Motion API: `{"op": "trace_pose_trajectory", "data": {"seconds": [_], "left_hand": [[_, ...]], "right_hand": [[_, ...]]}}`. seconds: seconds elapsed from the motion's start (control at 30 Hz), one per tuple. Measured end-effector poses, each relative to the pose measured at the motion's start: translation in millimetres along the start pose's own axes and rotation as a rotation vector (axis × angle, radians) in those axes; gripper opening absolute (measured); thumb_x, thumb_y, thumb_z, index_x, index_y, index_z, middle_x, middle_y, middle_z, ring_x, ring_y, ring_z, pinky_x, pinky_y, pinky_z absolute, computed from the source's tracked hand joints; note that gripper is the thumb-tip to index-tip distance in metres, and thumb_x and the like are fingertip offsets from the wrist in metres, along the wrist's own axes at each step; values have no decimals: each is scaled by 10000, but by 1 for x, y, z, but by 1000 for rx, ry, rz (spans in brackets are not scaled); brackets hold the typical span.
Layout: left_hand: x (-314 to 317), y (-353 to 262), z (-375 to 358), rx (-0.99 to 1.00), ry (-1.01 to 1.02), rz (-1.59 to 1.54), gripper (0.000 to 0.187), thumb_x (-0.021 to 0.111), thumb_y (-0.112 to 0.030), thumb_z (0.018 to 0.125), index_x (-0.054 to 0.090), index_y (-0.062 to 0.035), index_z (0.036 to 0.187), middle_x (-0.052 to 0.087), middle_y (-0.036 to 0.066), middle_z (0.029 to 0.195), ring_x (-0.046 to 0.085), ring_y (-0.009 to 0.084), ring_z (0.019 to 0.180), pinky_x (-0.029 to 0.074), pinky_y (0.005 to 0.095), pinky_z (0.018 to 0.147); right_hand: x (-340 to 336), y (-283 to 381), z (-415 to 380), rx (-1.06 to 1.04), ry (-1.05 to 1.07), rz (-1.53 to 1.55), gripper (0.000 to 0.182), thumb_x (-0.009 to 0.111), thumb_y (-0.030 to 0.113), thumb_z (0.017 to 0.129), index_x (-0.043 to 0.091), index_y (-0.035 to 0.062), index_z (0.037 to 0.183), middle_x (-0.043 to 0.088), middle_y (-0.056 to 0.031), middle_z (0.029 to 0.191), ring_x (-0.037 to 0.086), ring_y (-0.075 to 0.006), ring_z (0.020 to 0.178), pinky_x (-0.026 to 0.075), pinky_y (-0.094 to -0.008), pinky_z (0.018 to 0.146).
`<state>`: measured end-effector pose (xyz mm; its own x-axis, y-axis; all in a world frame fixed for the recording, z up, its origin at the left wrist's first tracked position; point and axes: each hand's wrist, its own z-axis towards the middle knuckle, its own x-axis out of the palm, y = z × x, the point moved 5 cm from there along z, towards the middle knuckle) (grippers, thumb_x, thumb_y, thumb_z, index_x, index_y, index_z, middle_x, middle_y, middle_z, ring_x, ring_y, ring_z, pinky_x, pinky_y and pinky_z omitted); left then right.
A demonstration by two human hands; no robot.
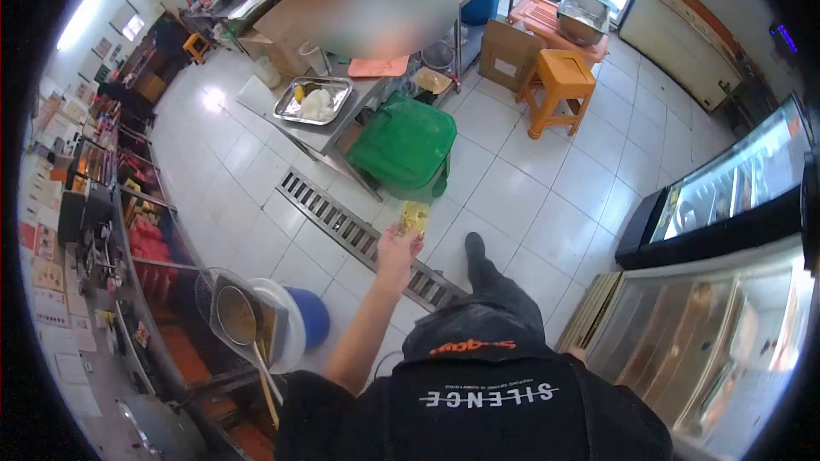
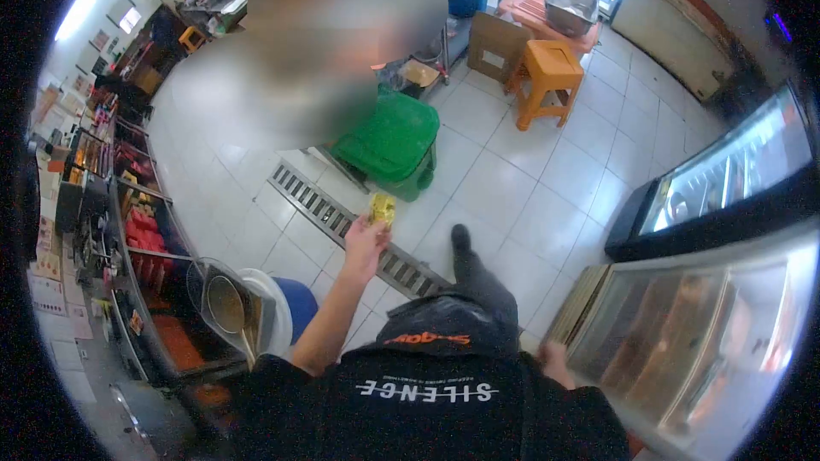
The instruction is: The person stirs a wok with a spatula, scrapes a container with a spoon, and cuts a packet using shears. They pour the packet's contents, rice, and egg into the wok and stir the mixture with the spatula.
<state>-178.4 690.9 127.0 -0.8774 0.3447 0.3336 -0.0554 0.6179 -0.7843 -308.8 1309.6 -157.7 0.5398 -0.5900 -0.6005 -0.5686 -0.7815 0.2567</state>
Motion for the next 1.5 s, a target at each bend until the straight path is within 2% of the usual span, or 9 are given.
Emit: {"op": "trace_pose_trajectory", "data": {"seconds": [0.1,0.47,0.8,0.83,0.9,1.03,1.17,1.47,1.5], "left_hand": [[37,32,54,-47,-75,-159,338,591,-50,837,461,-29,1149,587,76,988,587,166,820,503,302,716],[108,93,211,-275,-14,-170,255,535,-50,846,493,-26,1096,586,110,997,579,229,905,500,355,782],[116,174,349,-384,-158,-264,290,475,-14,817,498,-29,1105,584,109,956,579,220,875,499,350,760],[120,171,348,-370,-158,-281,290,473,-15,817,500,-32,1105,583,110,954,580,220,866,500,354,756],[123,153,339,-334,-173,-306,291,468,-17,816,505,-38,1104,582,111,950,581,220,848,502,361,747],[116,143,331,-316,-237,-346,286,453,1,804,519,-30,1080,583,114,947,588,232,804,513,394,749],[95,173,348,-460,-220,-389,304,469,-26,814,502,-44,1116,575,120,990,594,258,875,514,420,783],[33,97,335,-173,-520,-329,545,577,-312,854,423,-21,1288,528,172,1227,573,359,1020,450,528,899],[10,106,316,-129,-525,135,489,577,-361,844,508,-59,1222,573,169,1166,574,335,1030,456,461,875]], "right_hand": [[17,60,14,-102,135,-251,158,522,122,858,596,-17,871,633,-106,746,583,-184,572,465,-304,475],[-75,487,0,-593,146,567,218,545,243,916,584,52,1011,633,-47,875,549,-93,686,456,-226,585],[-14,346,48,-167,207,576,181,551,180,846,630,31,913,628,-85,747,570,-156,591,445,-297,503],[-21,347,34,-333,80,147,252,562,232,835,631,6,924,643,-96,776,578,-197,591,470,-349,553],[58,179,248,-587,88,-371,304,565,264,827,627,-14,932,649,-100,785,585,-218,620,473,-371,594],[19,239,170,-349,199,-411,284,563,246,835,621,-9,944,650,-99,795,590,-209,635,477,-350,586],[-17,368,67,-145,273,381,245,556,206,858,598,-3,979,651,-97,826,594,-180,656,485,-297,570],[-23,447,46,-397,297,259,194,561,186,873,579,39,998,650,-85,858,590,-149,661,483,-272,568],[-15,443,46,-405,321,204,210,560,214,884,588,18,957,648,-89,816,590,-145,637,483,-271,552]]}}
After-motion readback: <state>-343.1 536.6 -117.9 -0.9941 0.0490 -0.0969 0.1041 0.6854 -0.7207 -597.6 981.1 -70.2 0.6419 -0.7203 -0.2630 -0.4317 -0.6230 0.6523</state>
